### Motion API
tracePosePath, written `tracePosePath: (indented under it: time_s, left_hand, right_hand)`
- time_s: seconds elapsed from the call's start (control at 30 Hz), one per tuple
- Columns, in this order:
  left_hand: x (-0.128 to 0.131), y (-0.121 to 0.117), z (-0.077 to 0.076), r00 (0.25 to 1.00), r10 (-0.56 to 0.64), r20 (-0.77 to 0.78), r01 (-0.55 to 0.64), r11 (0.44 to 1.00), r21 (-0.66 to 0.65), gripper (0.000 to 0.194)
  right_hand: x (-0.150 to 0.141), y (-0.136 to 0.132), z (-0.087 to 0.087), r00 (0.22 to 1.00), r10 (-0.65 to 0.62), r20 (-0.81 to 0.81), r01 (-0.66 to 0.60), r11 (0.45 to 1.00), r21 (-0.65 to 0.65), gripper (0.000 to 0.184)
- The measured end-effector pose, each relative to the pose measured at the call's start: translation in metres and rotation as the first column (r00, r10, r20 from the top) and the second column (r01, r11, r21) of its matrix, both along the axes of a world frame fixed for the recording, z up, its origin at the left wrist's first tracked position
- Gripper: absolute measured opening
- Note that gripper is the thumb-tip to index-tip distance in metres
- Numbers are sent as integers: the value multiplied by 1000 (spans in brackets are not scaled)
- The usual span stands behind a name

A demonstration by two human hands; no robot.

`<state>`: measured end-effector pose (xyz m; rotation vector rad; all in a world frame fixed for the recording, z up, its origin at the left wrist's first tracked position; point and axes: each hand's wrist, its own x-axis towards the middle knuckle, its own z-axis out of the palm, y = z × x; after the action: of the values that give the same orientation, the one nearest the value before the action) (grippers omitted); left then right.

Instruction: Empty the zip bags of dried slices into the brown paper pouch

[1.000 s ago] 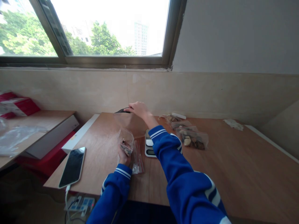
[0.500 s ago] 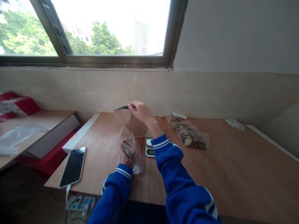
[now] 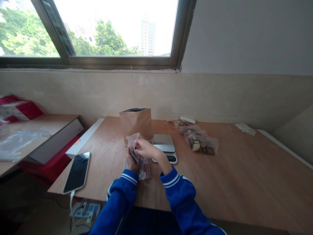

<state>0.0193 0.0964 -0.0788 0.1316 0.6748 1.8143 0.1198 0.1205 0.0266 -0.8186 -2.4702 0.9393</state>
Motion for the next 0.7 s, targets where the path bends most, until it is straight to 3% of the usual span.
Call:
tracePosePath:
  time_s: [0.17,0.37,0.6,0.7]
  left_hand:
    - [2,1,0,997,52,-65,-56,997,-59,40]
    - [-2,3,-6,985,125,-121,-124,992,10,34]
    - [-6,5,-10,995,81,-50,-81,997,19,31]
    - [-6,4,-9,997,73,-32,-72,997,16,29]
  right_hand:
    - [-4,2,-18,993,86,74,-92,992,83,34]
    - [-11,-3,-38,994,-17,111,4,994,113,57]
    - [-12,-10,-34,995,-56,82,56,998,0,16]
    - [-10,-8,-35,991,-96,92,96,995,9,10]
